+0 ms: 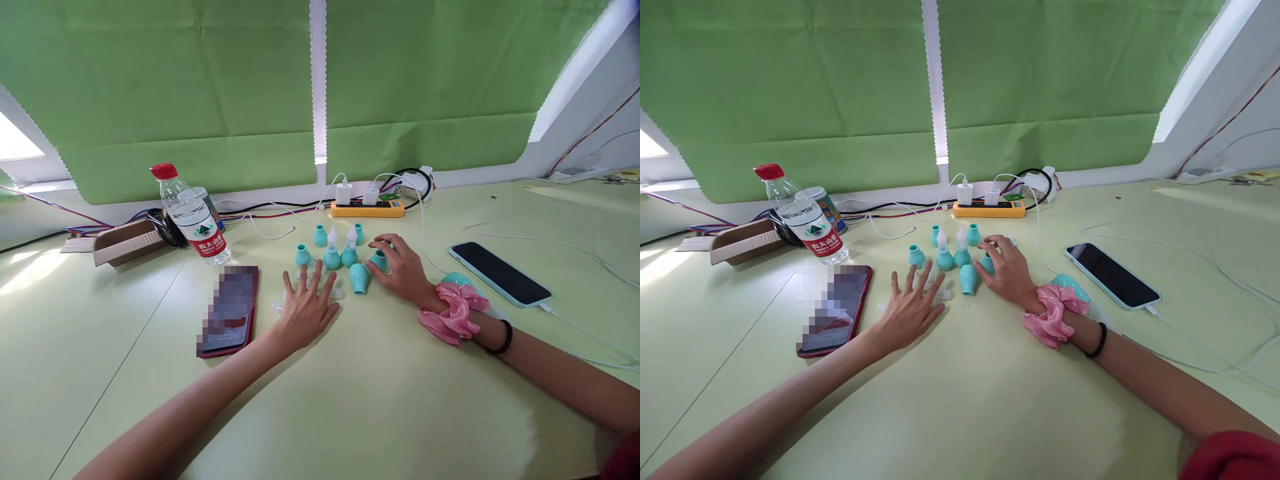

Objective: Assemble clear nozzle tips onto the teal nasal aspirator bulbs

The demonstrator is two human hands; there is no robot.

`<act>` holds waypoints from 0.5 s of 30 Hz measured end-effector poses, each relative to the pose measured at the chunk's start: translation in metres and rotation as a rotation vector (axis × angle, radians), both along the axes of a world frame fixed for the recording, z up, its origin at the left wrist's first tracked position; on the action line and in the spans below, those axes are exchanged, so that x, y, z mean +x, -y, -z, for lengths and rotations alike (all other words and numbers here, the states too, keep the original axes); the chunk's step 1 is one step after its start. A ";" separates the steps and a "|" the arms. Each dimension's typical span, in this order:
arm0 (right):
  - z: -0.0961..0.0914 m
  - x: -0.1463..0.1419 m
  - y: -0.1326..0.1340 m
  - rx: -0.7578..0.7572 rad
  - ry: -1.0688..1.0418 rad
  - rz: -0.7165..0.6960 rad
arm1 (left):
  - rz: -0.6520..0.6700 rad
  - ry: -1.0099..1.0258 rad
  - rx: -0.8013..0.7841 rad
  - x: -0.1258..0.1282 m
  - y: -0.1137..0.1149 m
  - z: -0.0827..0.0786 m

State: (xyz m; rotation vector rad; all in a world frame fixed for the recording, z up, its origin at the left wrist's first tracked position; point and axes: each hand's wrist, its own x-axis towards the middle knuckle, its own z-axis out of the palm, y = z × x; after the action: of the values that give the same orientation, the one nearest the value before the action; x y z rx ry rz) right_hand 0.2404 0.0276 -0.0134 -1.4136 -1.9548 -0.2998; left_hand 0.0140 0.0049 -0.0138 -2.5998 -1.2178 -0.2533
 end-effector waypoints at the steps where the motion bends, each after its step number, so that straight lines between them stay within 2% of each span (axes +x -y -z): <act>1: -0.004 -0.003 0.001 0.023 -0.024 -0.013 | -0.007 0.003 0.014 0.000 0.000 0.000; 3: -0.011 -0.010 -0.003 -0.001 -0.083 -0.006 | -0.005 0.006 0.009 -0.001 -0.002 0.001; 8: -0.013 -0.025 -0.029 -0.286 -0.018 0.097 | 0.070 0.043 0.006 -0.006 0.005 -0.003; 10: -0.010 -0.028 -0.037 -0.317 -0.004 0.118 | 0.195 0.036 0.001 -0.005 0.017 -0.006; 12: -0.010 -0.030 -0.041 -0.296 -0.016 0.132 | 0.385 0.001 -0.035 0.001 0.028 -0.008; 14: -0.013 -0.030 -0.039 -0.237 -0.067 0.148 | 0.552 -0.033 -0.075 0.012 0.034 -0.009; 15: -0.016 -0.030 -0.036 -0.183 -0.120 0.146 | 0.591 -0.041 -0.088 0.017 0.035 -0.009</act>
State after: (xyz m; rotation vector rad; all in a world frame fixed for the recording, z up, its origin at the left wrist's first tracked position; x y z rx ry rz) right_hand 0.2109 0.0632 0.0025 -1.6563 -1.8224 -0.1003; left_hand 0.0313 -0.0297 -0.0053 -2.9641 -0.4249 -0.2556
